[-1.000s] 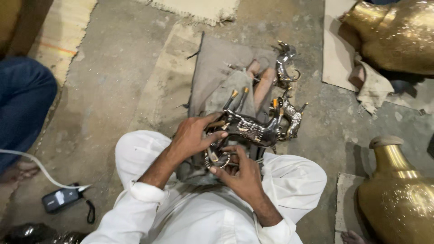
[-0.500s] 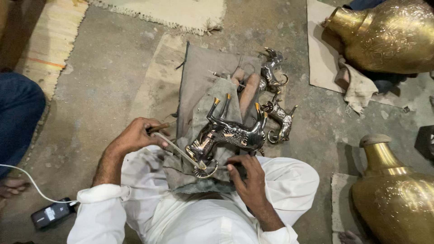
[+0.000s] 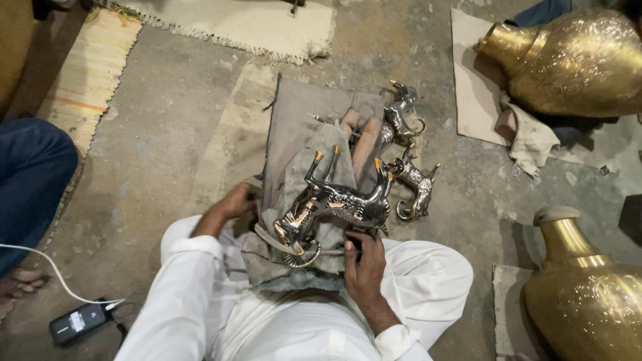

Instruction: The person sits cross-legged on the floor with a sand-filled cushion on their lap holding a silver metal animal figurine. They hold a small punch against the figurine and repeatedly strike it with a wooden mallet to emboss and shape the metal, repositioning the figurine and punch between strikes.

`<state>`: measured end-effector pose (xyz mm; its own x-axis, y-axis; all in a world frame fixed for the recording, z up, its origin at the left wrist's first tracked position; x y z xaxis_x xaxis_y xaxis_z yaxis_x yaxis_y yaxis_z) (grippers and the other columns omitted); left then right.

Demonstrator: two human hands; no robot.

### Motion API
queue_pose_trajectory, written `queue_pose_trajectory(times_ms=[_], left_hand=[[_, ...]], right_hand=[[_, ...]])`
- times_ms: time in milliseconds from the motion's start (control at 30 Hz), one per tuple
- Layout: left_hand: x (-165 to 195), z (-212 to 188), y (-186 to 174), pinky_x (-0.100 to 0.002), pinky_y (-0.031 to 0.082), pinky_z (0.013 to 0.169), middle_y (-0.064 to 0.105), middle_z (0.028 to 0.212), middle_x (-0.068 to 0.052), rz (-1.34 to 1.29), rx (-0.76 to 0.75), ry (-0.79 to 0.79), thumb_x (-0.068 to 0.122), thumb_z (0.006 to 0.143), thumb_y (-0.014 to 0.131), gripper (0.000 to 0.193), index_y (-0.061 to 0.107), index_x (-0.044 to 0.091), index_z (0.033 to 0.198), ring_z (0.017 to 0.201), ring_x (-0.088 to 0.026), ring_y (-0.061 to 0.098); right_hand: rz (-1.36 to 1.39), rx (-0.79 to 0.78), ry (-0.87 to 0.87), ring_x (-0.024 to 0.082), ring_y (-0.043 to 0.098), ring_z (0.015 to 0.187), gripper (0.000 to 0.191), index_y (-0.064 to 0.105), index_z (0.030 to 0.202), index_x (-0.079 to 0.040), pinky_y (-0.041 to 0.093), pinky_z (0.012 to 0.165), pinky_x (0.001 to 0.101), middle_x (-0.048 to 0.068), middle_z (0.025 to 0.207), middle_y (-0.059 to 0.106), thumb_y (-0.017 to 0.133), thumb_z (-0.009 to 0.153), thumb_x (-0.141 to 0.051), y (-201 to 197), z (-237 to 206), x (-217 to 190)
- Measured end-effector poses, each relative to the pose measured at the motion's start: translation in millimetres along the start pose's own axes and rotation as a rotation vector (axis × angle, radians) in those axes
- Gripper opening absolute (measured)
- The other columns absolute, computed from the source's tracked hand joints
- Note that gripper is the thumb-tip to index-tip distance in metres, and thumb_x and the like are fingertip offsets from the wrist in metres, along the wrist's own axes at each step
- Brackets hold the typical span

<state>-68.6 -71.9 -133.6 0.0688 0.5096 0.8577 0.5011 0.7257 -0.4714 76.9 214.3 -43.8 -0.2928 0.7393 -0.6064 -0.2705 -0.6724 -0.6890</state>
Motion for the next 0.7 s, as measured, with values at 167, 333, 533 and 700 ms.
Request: queue_pose_trajectory(times_ms=[167, 333, 533, 700], left_hand=[[20, 3, 31, -0.035, 0.043, 0.106, 0.056, 0.149, -0.012, -0.836, 0.149, -0.397, 0.030, 0.103, 0.054, 0.054, 0.044, 0.017, 0.154, 0.128, -0.026, 0.054], [27, 8, 33, -0.033, 0.051, 0.097, 0.063, 0.138, -0.009, -1.234, 0.281, -0.202, 0.020, 0.092, 0.053, 0.058, 0.045, 0.022, 0.150, 0.117, -0.023, 0.062], [7, 54, 26, -0.035, 0.053, 0.088, 0.067, 0.126, -0.010, -1.019, 0.417, -0.191, 0.020, 0.092, 0.059, 0.047, 0.053, 0.013, 0.139, 0.106, -0.024, 0.064], [-11, 55, 25, -0.037, 0.055, 0.081, 0.070, 0.115, -0.012, -0.860, 0.402, -0.300, 0.020, 0.092, 0.063, 0.040, 0.060, 0.005, 0.130, 0.096, -0.024, 0.066]], right_hand=[[0.054, 0.020, 0.076, 0.040, 0.060, 0.096, 0.019, 0.062, 0.110, 0.001, 0.048, 0.085, 0.0466, 0.021, 0.105, 0.064, 0.058, 0.103, -0.017, -1, 0, 8], [0.082, 0.031, 0.083, 0.038, 0.061, 0.096, 0.021, 0.062, 0.109, 0.001, 0.049, 0.086, 0.0449, 0.020, 0.104, 0.064, 0.060, 0.101, -0.019, -1, 0, 12], [0.140, -0.001, 0.119, 0.036, 0.062, 0.093, 0.021, 0.063, 0.106, 0.001, 0.049, 0.084, 0.0440, 0.018, 0.100, 0.064, 0.059, 0.102, -0.019, 2, 2, 16], [0.120, 0.003, 0.063, 0.037, 0.060, 0.093, 0.019, 0.062, 0.105, 0.001, 0.049, 0.084, 0.0452, 0.019, 0.099, 0.064, 0.059, 0.102, -0.018, 1, 3, 14]])
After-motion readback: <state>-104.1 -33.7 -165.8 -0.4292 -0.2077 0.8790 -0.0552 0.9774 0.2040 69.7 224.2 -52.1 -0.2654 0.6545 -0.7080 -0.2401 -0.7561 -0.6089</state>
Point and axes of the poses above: each hand's wrist, its own z-axis towards the middle knuckle, its own y-axis out of the palm, x = y × z, the point moved 2 cm from there along z, towards the middle knuckle
